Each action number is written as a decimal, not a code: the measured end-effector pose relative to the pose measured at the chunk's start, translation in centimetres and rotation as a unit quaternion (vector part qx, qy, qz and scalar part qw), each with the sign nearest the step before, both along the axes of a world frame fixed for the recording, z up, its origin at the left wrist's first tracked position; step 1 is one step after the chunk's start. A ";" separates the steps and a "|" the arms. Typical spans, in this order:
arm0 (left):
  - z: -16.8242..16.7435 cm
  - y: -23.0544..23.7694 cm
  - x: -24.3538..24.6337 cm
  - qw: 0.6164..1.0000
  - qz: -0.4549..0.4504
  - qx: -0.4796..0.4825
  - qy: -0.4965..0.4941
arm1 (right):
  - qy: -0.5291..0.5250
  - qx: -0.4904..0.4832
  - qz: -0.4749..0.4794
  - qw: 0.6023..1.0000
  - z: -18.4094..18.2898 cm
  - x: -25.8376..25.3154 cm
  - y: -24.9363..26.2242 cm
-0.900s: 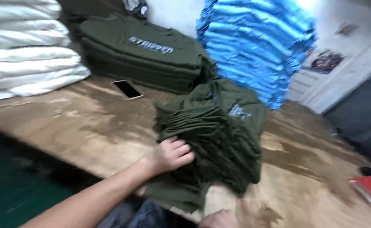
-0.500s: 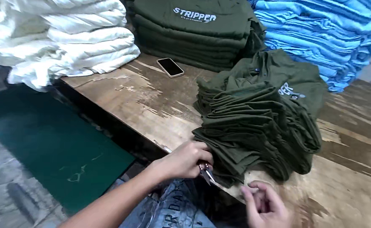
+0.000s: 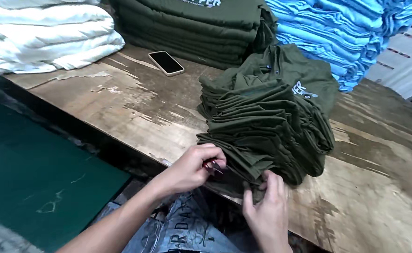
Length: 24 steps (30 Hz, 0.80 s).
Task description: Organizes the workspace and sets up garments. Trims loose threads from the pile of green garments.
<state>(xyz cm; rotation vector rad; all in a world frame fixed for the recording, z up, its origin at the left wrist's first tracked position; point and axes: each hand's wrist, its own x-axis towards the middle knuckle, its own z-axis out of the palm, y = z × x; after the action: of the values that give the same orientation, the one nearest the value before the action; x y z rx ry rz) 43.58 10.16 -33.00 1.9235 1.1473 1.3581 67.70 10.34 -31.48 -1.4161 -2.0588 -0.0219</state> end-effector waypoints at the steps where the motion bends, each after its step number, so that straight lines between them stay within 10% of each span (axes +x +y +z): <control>1: 0.1 0.1 -0.5 1.000 -0.017 0.006 -0.024 | 0.020 0.017 0.015 1.000 0.1 0.5 0.3; 8: -0.3 -1.9 -1.8 0.960 -0.037 -0.020 0.276 | -0.024 0.012 0.289 0.957 -0.2 8.5 -1.2; 15: 0.5 -2.7 6.2 0.993 -0.047 -0.074 0.077 | 0.055 0.047 0.150 0.986 -1.1 5.7 -1.7; 18: -0.1 -1.3 7.6 0.987 0.106 0.025 0.117 | 0.047 0.069 0.130 0.988 -1.6 4.7 -0.9; 24: -0.8 -1.9 6.5 0.977 0.085 0.064 0.184 | 0.066 -0.075 0.254 0.962 -0.3 9.8 -1.3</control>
<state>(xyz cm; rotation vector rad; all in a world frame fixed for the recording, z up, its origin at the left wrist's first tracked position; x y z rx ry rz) 50.03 8.24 -33.77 2.2817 1.4581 1.2154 77.47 9.03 -31.75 -0.9027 -2.2857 0.4366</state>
